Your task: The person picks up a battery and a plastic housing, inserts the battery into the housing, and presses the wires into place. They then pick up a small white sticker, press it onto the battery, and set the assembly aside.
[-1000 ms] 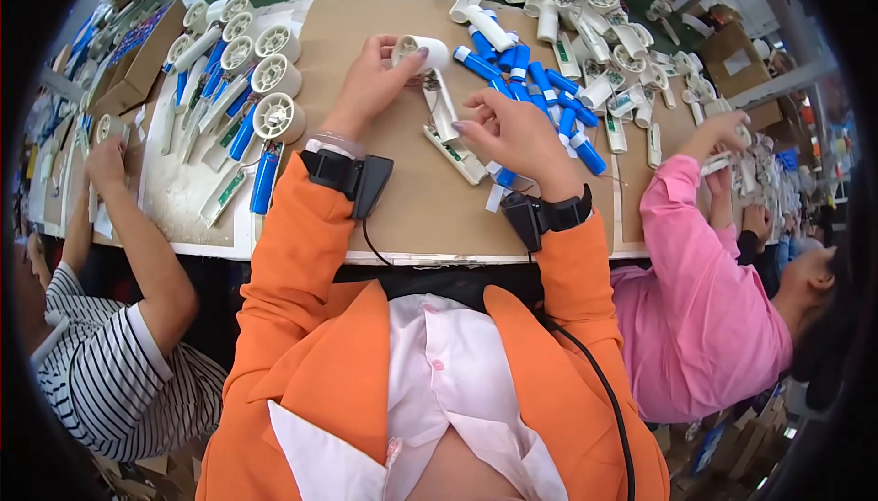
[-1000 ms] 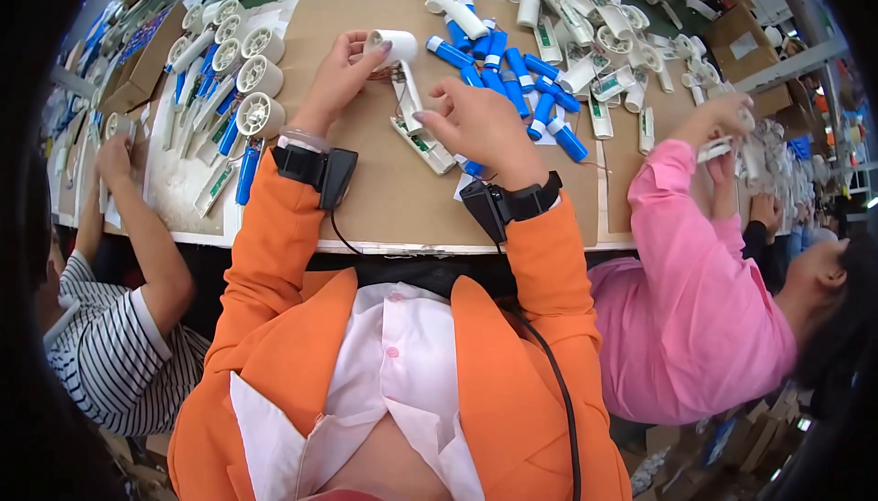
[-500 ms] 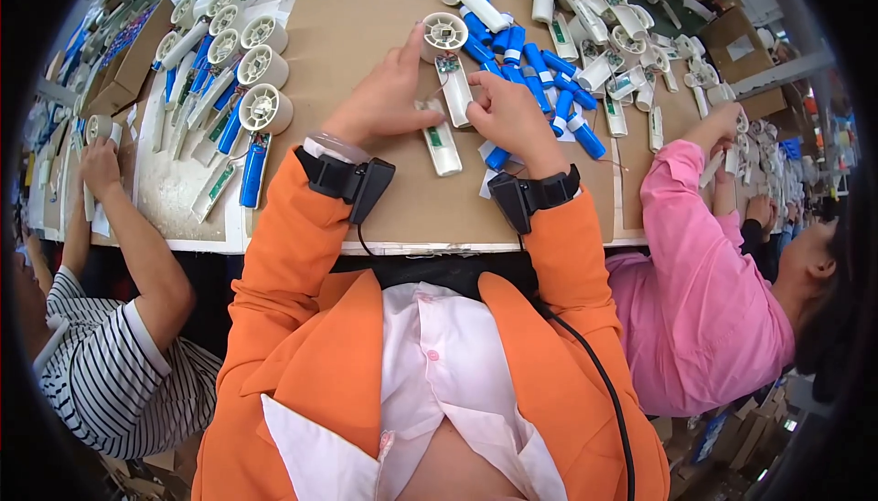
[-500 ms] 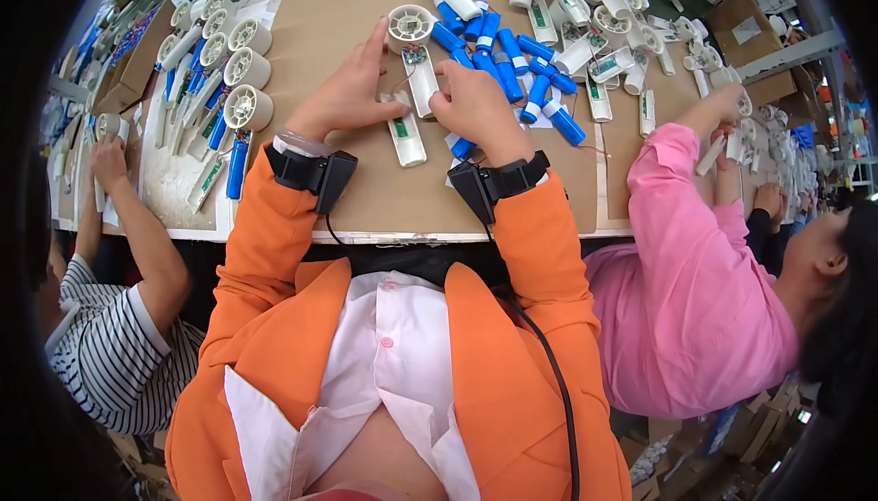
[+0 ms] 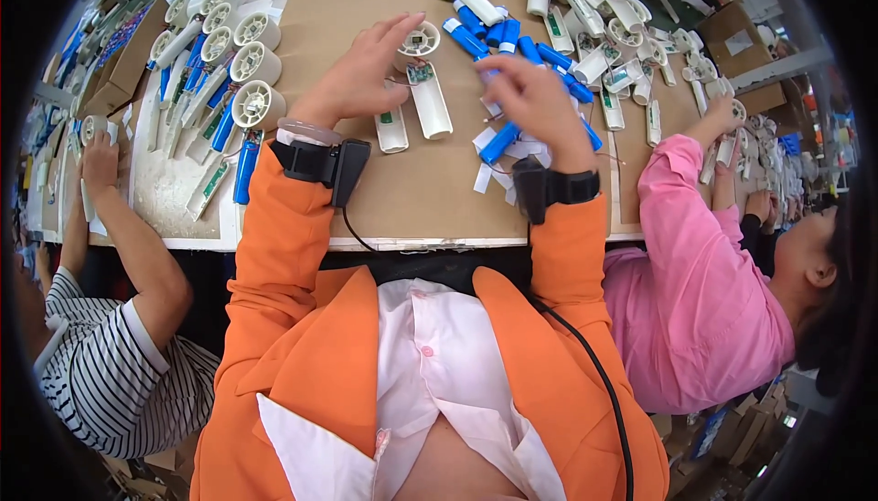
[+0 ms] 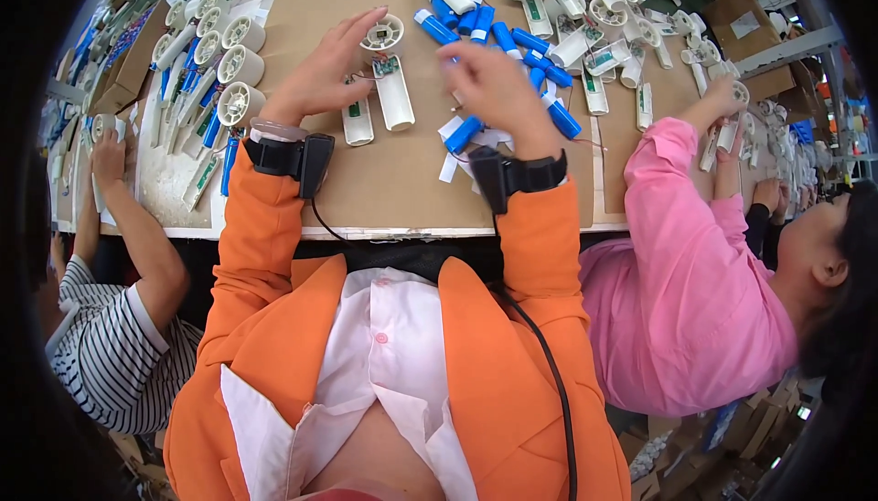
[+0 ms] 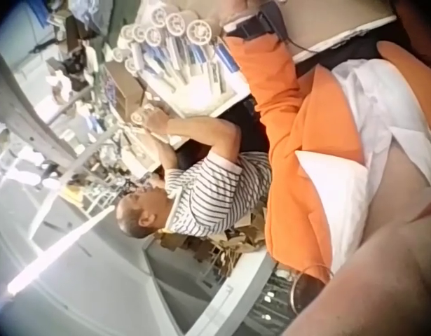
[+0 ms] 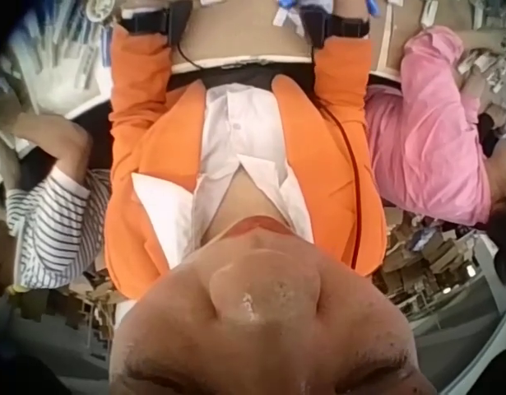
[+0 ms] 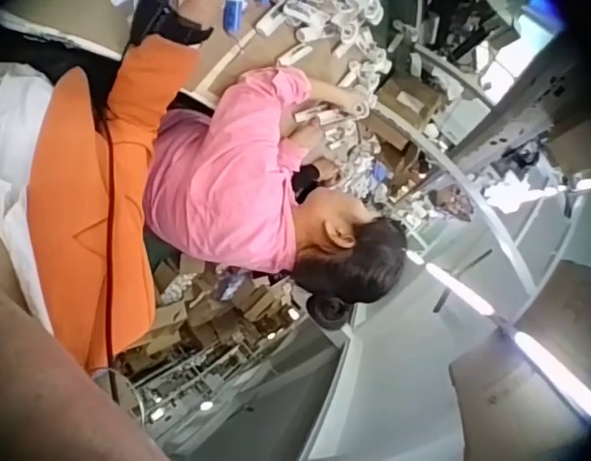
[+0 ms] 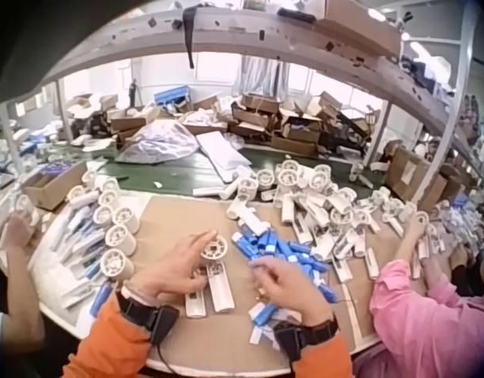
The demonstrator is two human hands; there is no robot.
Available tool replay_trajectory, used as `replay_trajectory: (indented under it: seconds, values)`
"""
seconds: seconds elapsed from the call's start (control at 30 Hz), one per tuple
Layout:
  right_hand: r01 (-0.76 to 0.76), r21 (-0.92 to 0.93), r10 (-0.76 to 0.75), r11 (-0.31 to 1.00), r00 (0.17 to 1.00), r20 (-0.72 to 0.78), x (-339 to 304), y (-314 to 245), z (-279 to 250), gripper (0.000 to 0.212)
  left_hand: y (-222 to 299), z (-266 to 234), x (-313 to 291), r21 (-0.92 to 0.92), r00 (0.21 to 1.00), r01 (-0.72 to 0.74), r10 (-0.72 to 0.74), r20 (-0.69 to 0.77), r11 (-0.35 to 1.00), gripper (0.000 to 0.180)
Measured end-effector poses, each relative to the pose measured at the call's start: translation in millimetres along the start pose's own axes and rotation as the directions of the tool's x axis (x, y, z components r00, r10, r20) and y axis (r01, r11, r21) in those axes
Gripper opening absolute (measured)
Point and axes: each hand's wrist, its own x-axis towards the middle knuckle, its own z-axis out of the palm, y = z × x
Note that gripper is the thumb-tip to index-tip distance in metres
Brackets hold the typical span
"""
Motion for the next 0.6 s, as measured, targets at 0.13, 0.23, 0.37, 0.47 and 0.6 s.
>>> replay_trajectory:
  seconds: [0.13,0.23,0.37,0.47,0.6]
  values:
    - [-0.116,-0.017,0.106,0.993,0.949,-0.296,0.9,25.3,-24.3,0.033,11.1,-3.5,9.7,-0.092,0.986,0.095,-0.081,0.147,0.991,0.078]
    - [-0.047,-0.379,-0.036,0.924,0.978,-0.208,1.4,23.5,-9.6,0.037,10.6,0.2,6.2,-0.142,0.993,0.016,0.001,0.121,0.99,0.076]
    - [-0.02,-0.713,-0.132,0.701,0.979,-0.157,-2.3,4.5,14.8,0.044,11.2,-1.2,6.3,-0.143,0.996,-0.007,0.019,0.083,0.99,0.075]
    - [-0.033,-0.77,-0.136,0.637,0.979,-0.155,0.8,7.1,17.7,0.045,14.8,-4.3,7.2,-0.132,0.999,-0.038,0.038,-0.007,0.99,0.069]
    - [-0.065,-0.43,-0.027,0.9,0.979,-0.204,3.9,15.1,9.2,0.039,19.6,-5.3,16.0,-0.307,0.986,-0.056,0.004,-0.168,0.95,0.058]
